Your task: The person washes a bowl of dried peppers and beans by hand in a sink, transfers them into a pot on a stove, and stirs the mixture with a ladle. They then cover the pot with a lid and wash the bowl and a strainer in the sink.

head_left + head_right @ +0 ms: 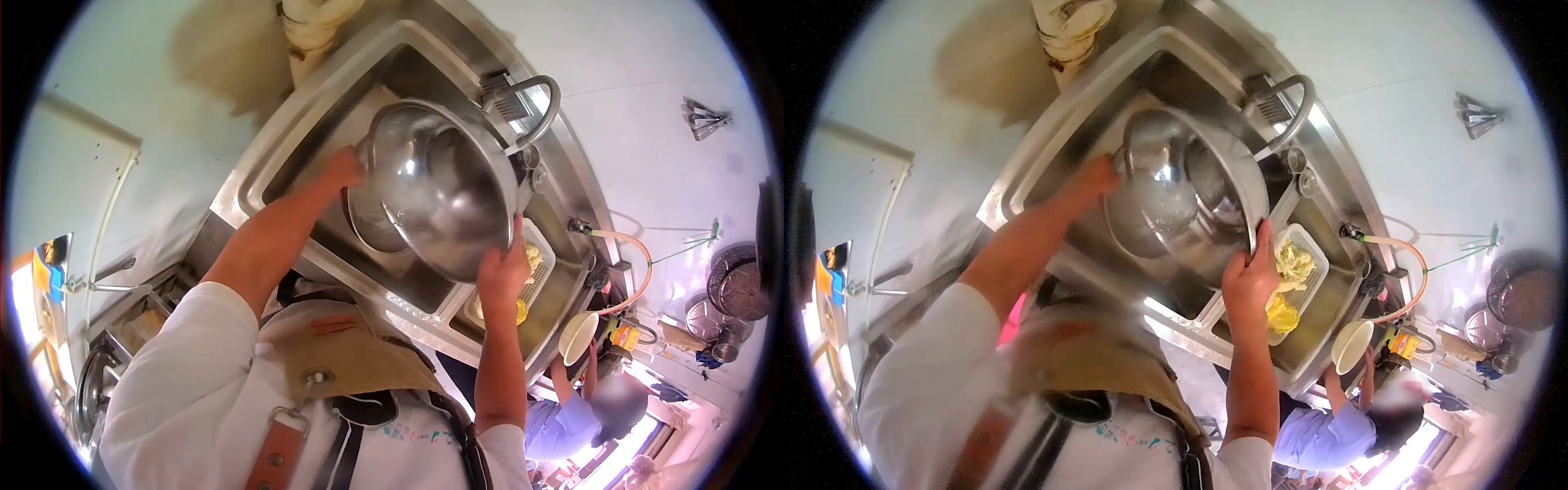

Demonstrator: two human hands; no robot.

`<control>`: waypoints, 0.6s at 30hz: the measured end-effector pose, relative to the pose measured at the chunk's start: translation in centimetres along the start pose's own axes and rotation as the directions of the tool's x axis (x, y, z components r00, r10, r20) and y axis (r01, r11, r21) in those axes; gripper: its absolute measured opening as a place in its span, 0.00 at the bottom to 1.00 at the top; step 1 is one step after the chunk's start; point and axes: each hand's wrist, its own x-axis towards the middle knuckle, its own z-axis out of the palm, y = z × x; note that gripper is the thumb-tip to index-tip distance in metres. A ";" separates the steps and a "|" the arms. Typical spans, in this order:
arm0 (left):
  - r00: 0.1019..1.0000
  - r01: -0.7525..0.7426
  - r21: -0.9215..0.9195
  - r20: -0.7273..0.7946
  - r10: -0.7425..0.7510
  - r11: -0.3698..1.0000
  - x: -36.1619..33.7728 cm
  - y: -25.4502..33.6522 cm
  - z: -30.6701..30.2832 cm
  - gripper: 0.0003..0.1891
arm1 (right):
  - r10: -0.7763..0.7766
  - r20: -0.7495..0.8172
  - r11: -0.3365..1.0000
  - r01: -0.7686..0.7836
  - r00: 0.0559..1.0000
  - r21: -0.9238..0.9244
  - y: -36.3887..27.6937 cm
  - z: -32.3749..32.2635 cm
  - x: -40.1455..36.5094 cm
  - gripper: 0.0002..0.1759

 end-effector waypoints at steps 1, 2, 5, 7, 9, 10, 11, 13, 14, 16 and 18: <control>0.998 -0.028 0.072 0.051 0.024 0.997 1.3 -1.6 0.3 0.14 | -0.090 -0.038 0.996 0.090 0.995 -0.012 -1.1 -0.5 0.2 0.30; 0.994 -0.062 0.141 0.103 0.048 0.988 2.5 -3.3 0.6 0.14 | -0.135 -0.071 0.991 0.133 0.988 -0.023 -1.3 -0.6 0.4 0.30; 0.984 0.011 0.195 0.171 -0.045 0.981 3.5 -3.8 0.7 0.14 | -0.263 -0.166 0.965 0.259 0.950 -0.046 -1.7 -1.3 0.9 0.31; 0.999 0.032 0.186 0.026 -0.037 0.982 -1.6 4.5 -3.2 0.15 | -0.322 -0.211 0.946 0.308 0.923 -0.100 -1.4 -2.0 1.4 0.31; 0.999 0.018 0.298 -0.030 -0.010 0.954 -2.4 6.7 -4.0 0.16 | -0.368 -0.281 0.930 0.347 0.887 -0.121 -1.0 -2.7 1.5 0.29; 0.998 0.012 0.354 -0.055 0.007 0.935 -2.7 7.5 -4.0 0.16 | -0.373 -0.298 0.928 0.350 0.879 -0.130 -0.7 -3.1 1.3 0.29; 0.993 0.074 0.381 -0.112 -0.034 0.922 -3.0 8.3 -3.9 0.17 | -0.378 -0.315 0.926 0.351 0.870 -0.141 -0.3 -3.6 1.1 0.28; 0.967 0.198 0.426 -0.233 -0.105 0.883 -4.1 9.7 -3.4 0.21 | -0.384 -0.359 0.923 0.348 0.851 -0.163 0.9 -4.2 0.3 0.25; 0.945 0.182 0.386 -0.324 -0.051 0.904 -5.0 10.1 -3.3 0.21 | -0.373 -0.370 0.928 0.337 0.851 -0.162 1.5 -4.3 -0.3 0.24; 0.864 0.128 0.315 -0.500 0.050 0.940 -7.0 10.8 -2.7 0.20 | -0.351 -0.393 0.936 0.314 0.850 -0.158 2.7 -4.7 -1.5 0.24; 0.815 0.019 0.404 -0.535 0.220 0.915 -8.0 9.7 -2.1 0.24 | -0.381 -0.400 0.924 0.339 0.833 -0.174 4.1 -5.0 -2.6 0.26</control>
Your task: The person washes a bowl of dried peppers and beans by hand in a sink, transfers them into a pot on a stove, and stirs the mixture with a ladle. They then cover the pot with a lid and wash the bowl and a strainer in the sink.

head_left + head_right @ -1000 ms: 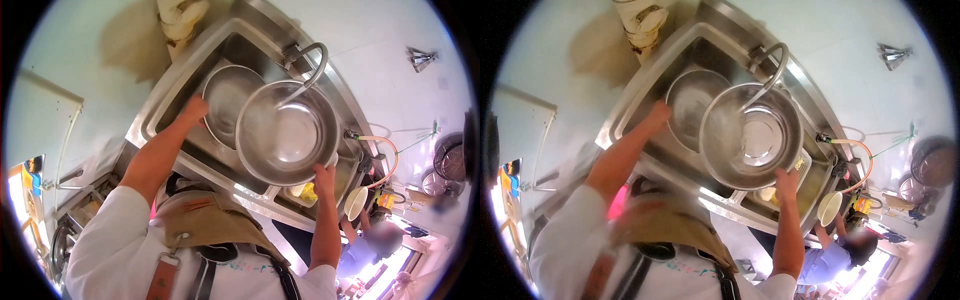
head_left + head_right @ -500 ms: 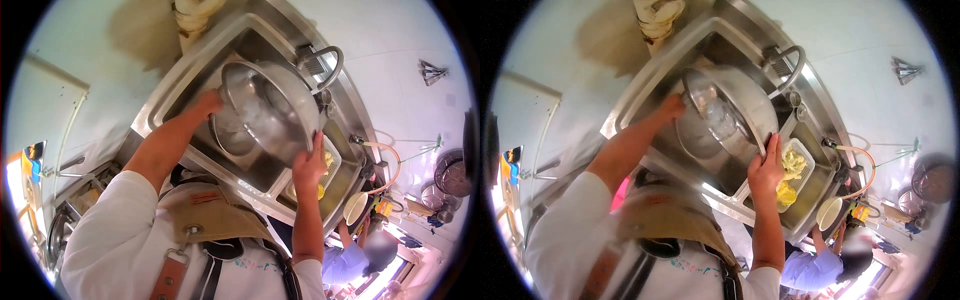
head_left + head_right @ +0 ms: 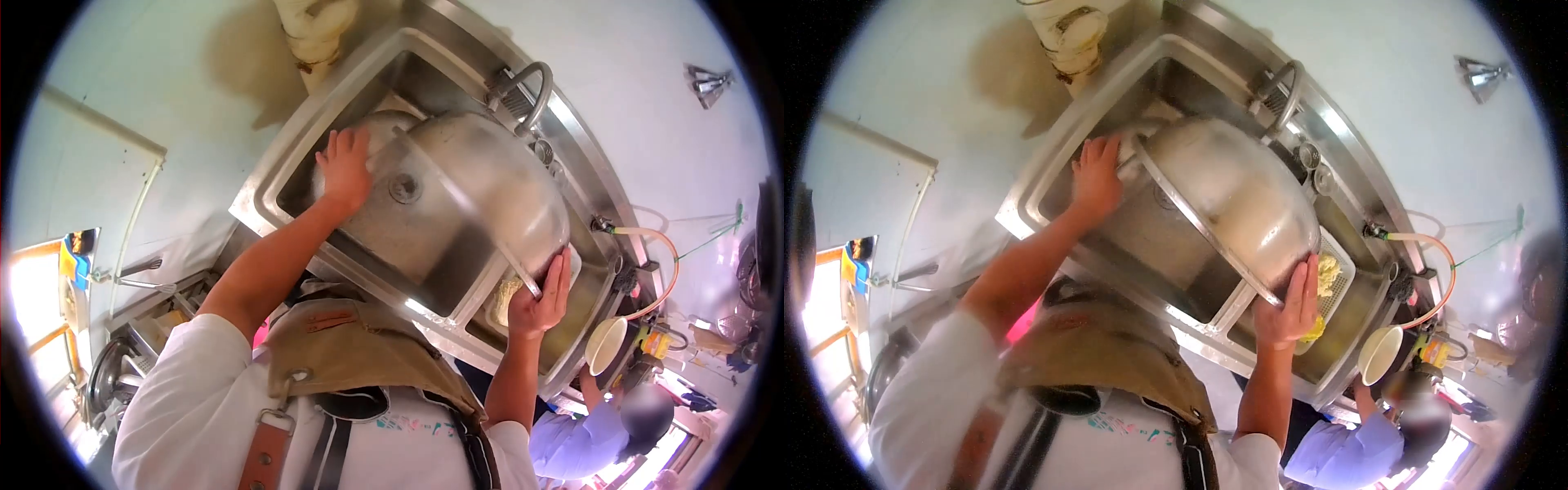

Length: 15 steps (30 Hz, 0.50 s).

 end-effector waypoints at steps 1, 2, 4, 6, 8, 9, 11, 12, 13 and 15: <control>0.996 -0.073 0.009 -0.048 0.073 0.997 -0.6 -0.5 -0.1 0.27 | 0.010 0.007 1.000 -0.010 1.000 -0.006 0.5 -0.3 -1.0 0.27; 0.986 -0.141 0.012 -0.087 0.141 0.990 -1.1 -0.9 -0.1 0.29 | 0.020 0.015 1.000 -0.020 1.000 -0.014 0.9 -0.5 -2.0 0.27; 0.947 -0.277 0.015 -0.164 0.275 0.961 -1.5 -1.6 -0.3 0.32 | 0.084 0.034 0.996 -0.083 0.996 -0.019 1.5 -1.1 -3.8 0.25; 0.912 -0.365 0.045 -0.183 0.367 0.930 -0.7 -2.4 -0.4 0.32 | 0.127 0.064 0.992 -0.126 0.990 -0.030 1.7 -1.9 -5.3 0.24; 0.869 -0.445 0.068 -0.209 0.449 0.893 0.3 -3.3 -0.6 0.32 | 0.164 0.058 0.986 -0.162 0.985 -0.033 1.6 -2.9 -6.3 0.23; 0.842 -0.485 0.078 -0.229 0.489 0.871 1.1 -3.7 -0.8 0.31 | 0.178 0.048 0.984 -0.176 0.983 -0.034 1.6 -3.3 -6.6 0.23; 0.817 -0.514 0.095 -0.248 0.521 0.852 2.1 -4.3 -1.2 0.31 | 0.194 0.021 0.981 -0.194 0.981 -0.020 1.5 -4.3 -7.1 0.22; 0.821 -0.507 0.103 -0.245 0.516 0.856 2.4 -4.6 -1.4 0.31 | 0.203 0.008 0.979 -0.202 0.979 -0.013 1.5 -4.7 -7.4 0.22; 0.825 -0.499 0.111 -0.242 0.511 0.859 2.6 -4.6 -1.6 0.31 | 0.191 -0.001 0.982 -0.191 0.982 -0.012 1.5 -5.0 -7.7 0.22; 0.874 -0.425 -0.056 -0.283 0.394 0.903 2.5 -4.6 -1.9 0.31 | 0.168 -0.018 0.985 -0.169 0.986 -0.045 1.2 -5.5 -7.7 0.21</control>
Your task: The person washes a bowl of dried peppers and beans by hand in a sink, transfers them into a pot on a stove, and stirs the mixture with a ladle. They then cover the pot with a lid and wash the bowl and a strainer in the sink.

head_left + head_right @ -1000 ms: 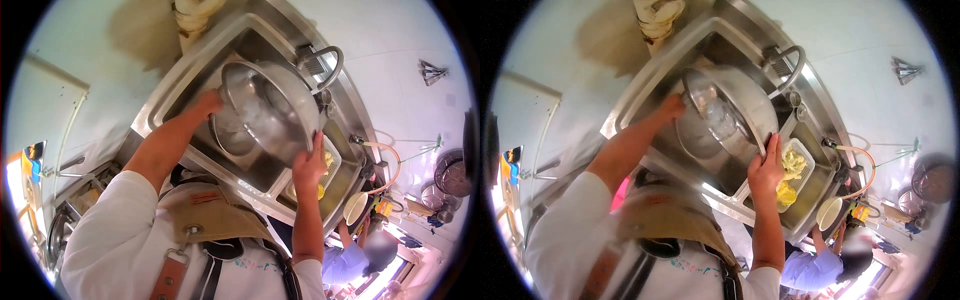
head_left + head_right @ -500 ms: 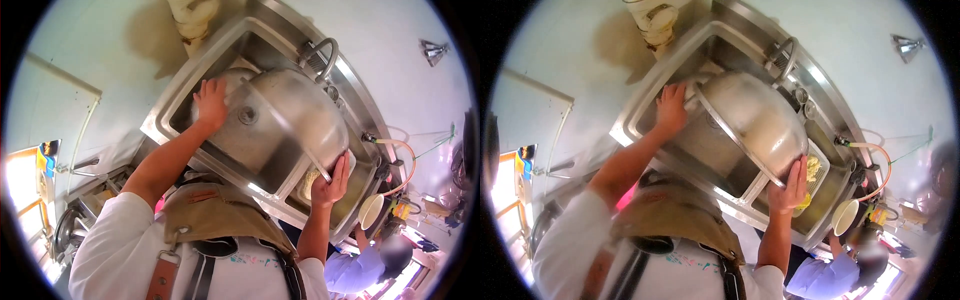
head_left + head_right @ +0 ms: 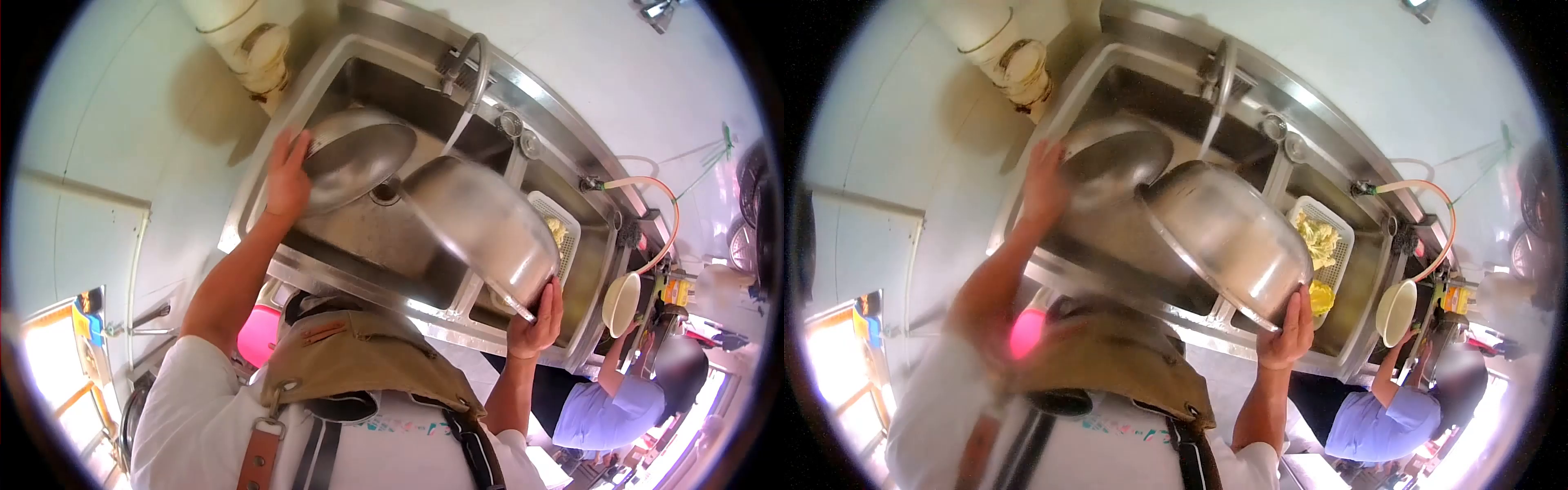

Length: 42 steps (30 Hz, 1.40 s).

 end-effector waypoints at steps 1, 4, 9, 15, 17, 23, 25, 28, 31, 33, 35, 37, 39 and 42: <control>0.998 0.065 -0.068 -0.015 -0.066 0.996 0.1 0.4 -0.4 0.31 | -0.012 -0.007 1.000 0.012 1.000 -0.014 -0.2 -0.1 0.1 0.21; 0.871 0.481 -0.279 0.044 -0.489 0.831 -0.4 1.6 -2.4 0.30 | 0.170 -0.045 0.985 -0.170 0.984 0.007 -0.5 1.2 0.3 0.21; 0.774 0.607 -0.335 0.042 -0.632 0.721 -0.2 2.0 -9.7 0.23 | 0.626 -0.001 0.751 -0.603 0.780 0.267 -1.4 4.4 -2.3 0.27; 0.428 0.750 -0.637 0.256 -0.867 0.181 -2.1 0.5 -13.3 0.13 | 0.831 0.147 0.468 -0.816 0.537 0.339 -2.8 9.3 -4.8 0.23; 0.425 0.811 -0.546 0.304 -0.852 0.210 -5.0 -3.6 -11.2 0.06 | 0.869 0.288 0.248 -0.858 0.403 0.450 -3.9 10.5 -3.9 0.15; 0.170 0.817 -0.515 0.645 -0.745 -0.260 -3.8 -0.9 -7.2 0.04 | 0.695 0.702 -0.478 -0.631 0.155 0.612 -5.8 15.5 -3.9 0.13; 0.168 0.854 -0.459 0.687 -0.707 -0.243 -2.9 -1.0 -7.9 0.06 | 0.654 0.748 -0.500 -0.678 0.111 0.538 -5.9 15.8 -3.8 0.13; 0.159 0.817 -0.425 0.816 -0.556 -0.390 -2.0 -1.7 -8.2 0.15 | 0.532 0.841 -0.593 -0.664 0.102 0.456 -5.5 16.5 -4.1 0.20; 0.253 0.885 -0.399 0.844 -0.473 -0.239 -2.4 -1.6 -8.6 0.21 | 0.439 0.887 -0.629 -0.655 0.145 0.419 -5.2 17.0 -4.0 0.18; 0.235 0.880 -0.383 0.866 -0.440 -0.283 -2.1 -1.8 -8.5 0.24 | 0.372 0.911 -0.655 -0.645 0.179 0.394 -5.1 16.9 -3.0 0.20; 0.251 0.891 -0.396 0.836 -0.487 -0.221 -1.7 -1.6 -8.4 0.27 | 0.296 0.934 -0.684 -0.638 0.199 0.353 -4.5 17.1 -2.5 0.22; 0.349 0.910 -0.414 0.736 -0.580 0.021 -1.6 -0.8 -8.2 0.31 | 0.209 0.955 -0.716 -0.633 0.209 0.295 -3.4 17.6 -2.4 0.23; 0.411 0.874 -0.482 0.661 -0.628 0.064 -2.3 -1.4 -7.3 0.31 | 0.049 0.944 -0.780 -0.578 0.327 0.241 -1.9 19.4 -3.0 0.23; 0.434 0.879 -0.456 0.643 -0.631 0.140 -1.4 -1.0 -6.8 0.29 | 0.027 0.965 -0.828 -0.536 0.260 0.167 -0.7 23.3 -4.7 0.22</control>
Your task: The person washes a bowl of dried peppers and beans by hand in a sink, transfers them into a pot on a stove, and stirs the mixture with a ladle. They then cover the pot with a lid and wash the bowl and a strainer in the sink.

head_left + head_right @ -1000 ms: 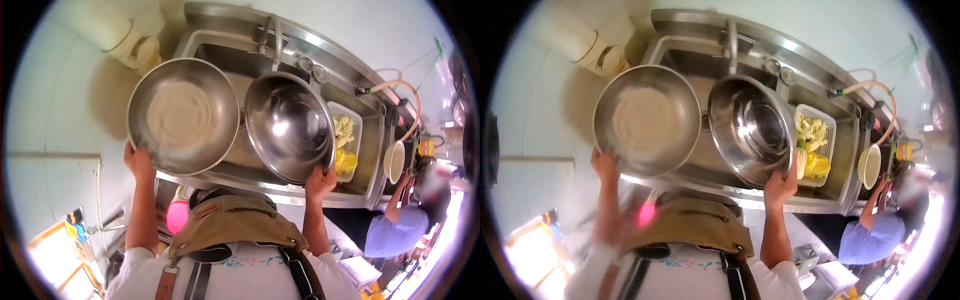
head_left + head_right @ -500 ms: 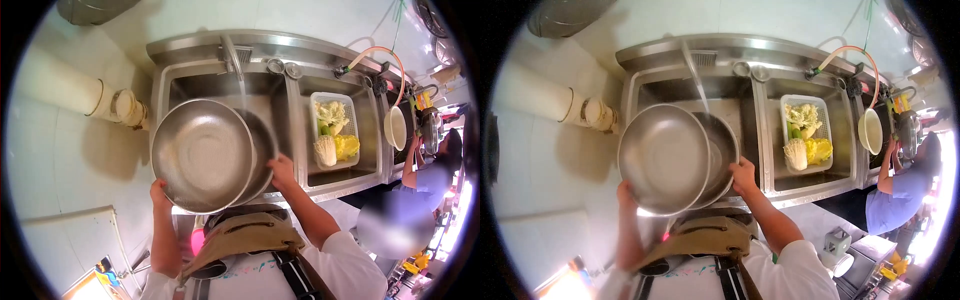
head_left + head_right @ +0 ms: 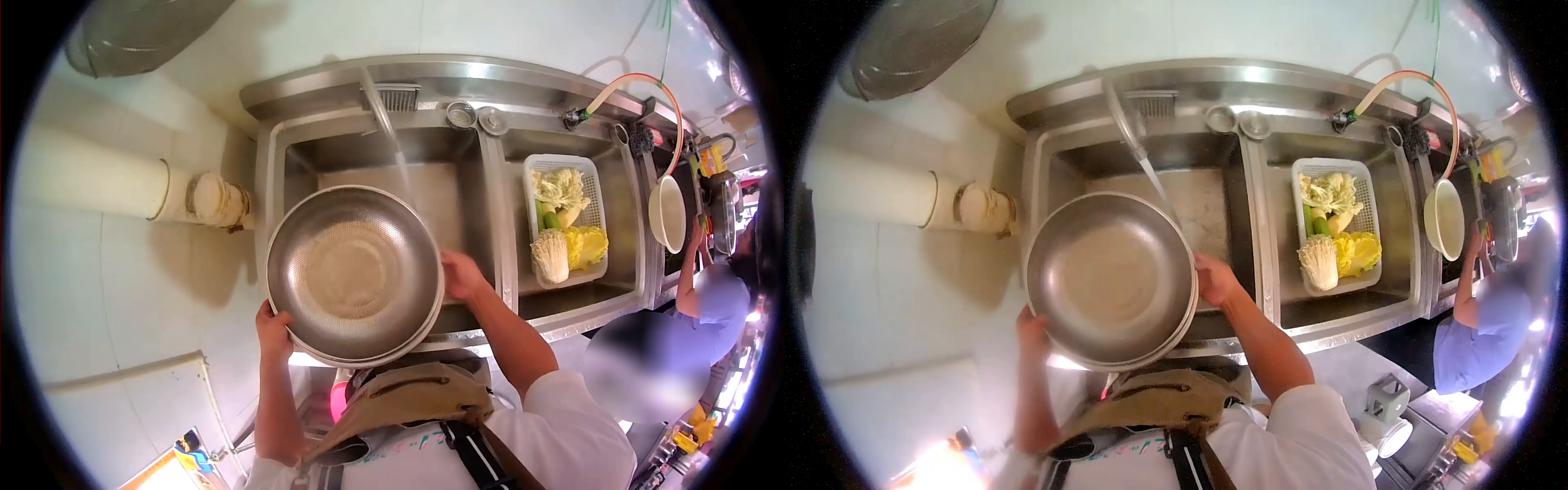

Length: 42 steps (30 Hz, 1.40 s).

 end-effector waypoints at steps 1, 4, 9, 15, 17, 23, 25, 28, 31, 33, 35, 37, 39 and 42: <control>1.000 0.007 0.041 0.015 -0.007 0.999 0.0 0.5 0.4 0.28 | 0.017 -0.071 1.000 -0.015 0.997 0.018 0.2 -0.9 1.1 0.22; 0.979 -0.119 0.305 -0.121 0.162 0.945 -1.2 1.1 0.9 0.26 | 0.146 -0.180 0.970 -0.177 0.973 -0.165 -0.8 -2.7 5.9 0.20; 0.880 -0.243 0.462 -0.265 0.394 0.853 -6.2 4.8 5.5 0.25 | -0.315 -0.298 0.844 0.123 0.901 -0.523 -9.7 -1.0 18.1 0.22; 0.800 -0.284 0.653 -0.242 0.549 0.702 -7.5 5.4 7.3 0.28 | -0.070 -0.171 0.980 0.099 0.983 0.170 -13.2 8.6 30.0 0.34; 0.779 -0.234 0.676 -0.300 0.551 0.699 -8.2 6.1 9.1 0.28 | -0.112 -0.220 0.973 0.152 0.969 0.176 -14.2 11.7 26.3 0.26; 0.716 -0.250 0.853 -0.155 0.680 0.459 -7.2 4.9 6.7 0.28 | -0.017 -0.057 0.690 0.053 0.998 0.722 -13.4 10.0 29.2 0.24; 0.713 -0.268 0.875 -0.100 0.694 0.402 -7.5 4.7 6.2 0.27 | 0.061 0.010 0.643 -0.047 0.998 0.764 -14.2 9.7 26.3 0.26; 0.691 -0.364 0.804 -0.106 0.715 0.471 -6.2 3.3 5.2 0.25 | -0.075 0.086 0.638 -0.019 0.993 0.770 -12.2 5.1 26.2 0.28; 0.711 -0.418 0.669 -0.180 0.679 0.615 -8.0 3.3 7.3 0.24 | 0.011 -0.068 0.840 0.028 0.998 0.543 -10.0 4.7 23.6 0.30; 0.645 -0.380 0.769 -0.178 0.743 0.514 -10.5 3.7 8.3 0.23 | 0.051 -0.015 0.871 -0.038 0.999 0.491 -10.8 6.3 24.4 0.31; 0.593 -0.356 0.800 -0.207 0.778 0.484 -12.6 4.0 9.2 0.23 | 0.029 0.130 0.862 -0.091 0.991 0.499 -12.0 6.9 27.4 0.30; 0.576 -0.334 0.789 -0.262 0.774 0.516 -14.4 4.0 10.7 0.23 | -0.109 0.178 0.913 0.028 0.978 0.408 -11.6 6.7 31.0 0.26; 0.570 -0.310 0.762 -0.330 0.753 0.569 -16.0 4.0 12.4 0.22 | -0.119 0.045 0.904 0.090 0.992 0.418 -12.8 8.4 28.1 0.20; 0.575 -0.307 0.725 -0.375 0.727 0.616 -17.8 3.9 14.1 0.22 | 0.027 0.015 0.664 -0.029 1.000 0.748 -14.6 10.0 25.8 0.16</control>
